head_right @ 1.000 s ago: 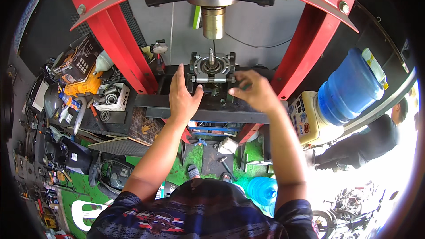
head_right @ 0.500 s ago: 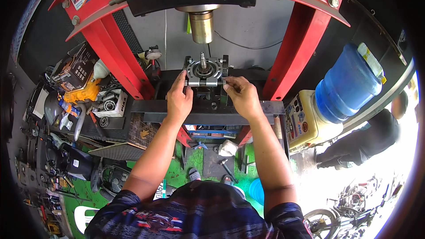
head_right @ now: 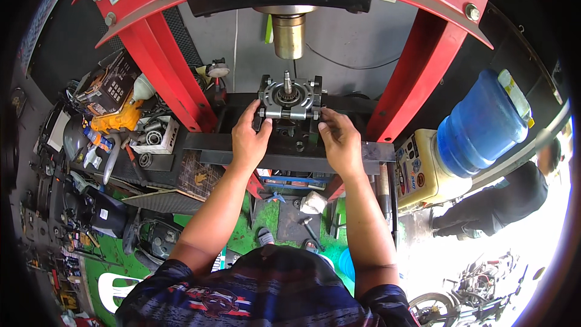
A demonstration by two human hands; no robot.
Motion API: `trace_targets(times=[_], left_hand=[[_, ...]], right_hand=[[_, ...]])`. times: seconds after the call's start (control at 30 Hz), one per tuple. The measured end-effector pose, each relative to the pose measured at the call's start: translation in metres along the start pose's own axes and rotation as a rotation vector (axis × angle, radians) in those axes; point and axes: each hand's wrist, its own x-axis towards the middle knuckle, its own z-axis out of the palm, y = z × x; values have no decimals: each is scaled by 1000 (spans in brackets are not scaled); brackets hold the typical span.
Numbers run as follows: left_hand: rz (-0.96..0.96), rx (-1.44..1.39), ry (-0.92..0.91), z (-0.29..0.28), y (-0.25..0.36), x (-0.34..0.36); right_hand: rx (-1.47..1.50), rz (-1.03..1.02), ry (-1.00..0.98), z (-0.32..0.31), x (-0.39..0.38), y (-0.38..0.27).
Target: The person uses a red hydraulic press to remove a bearing from a metal housing. They position the housing under the press, select a cylindrical tool, and operate the lever to push the bearing out. The person then retrieves the removed bearing and the housing, placing them on a nearby workbench.
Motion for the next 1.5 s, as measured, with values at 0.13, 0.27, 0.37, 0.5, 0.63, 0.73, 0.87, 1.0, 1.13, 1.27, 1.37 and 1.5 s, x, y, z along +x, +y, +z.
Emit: trace_targets(times=[0.13, 0.27, 0.37, 0.5, 0.63, 0.73, 0.87, 1.0, 1.13, 1.27, 1.37, 1.5], left_hand=[[9, -16, -17, -2, -3, 4], [38, 33, -7, -1, -5, 3], [49, 63, 15, 0, -6, 3], [60, 108, 47, 2, -5, 3], [35, 91, 7, -1, -2, 4], [-57, 30, -52, -9, 4, 3], [-20, 129, -10, -12, -2, -6], [-201, 174, -158, -13, 2, -7], [-263, 69, -42, -2, -1, -6], [-220, 71, 14, 6, -7, -9], [-220, 53, -8, 3, -3, -8], [-180, 85, 39, 11, -14, -9]], right_hand=[[20, -22, -107, -6, 15, 2], [39, 1, -183, -8, 26, 9], [-23, -30, -189, -9, 25, 3], [-70, -47, -178, -8, 24, 2], [-4, -41, -169, -7, 13, 4], [128, 43, -186, -4, -9, -1], [233, 54, -211, 3, -18, 6], [-46, -30, -209, 6, -15, 9], [-341, 10, -172, 24, -13, -3], [-381, 67, -76, 37, -4, 2], [-350, 164, -30, 45, -6, -8], [-341, 181, 59, 52, -9, -10]])
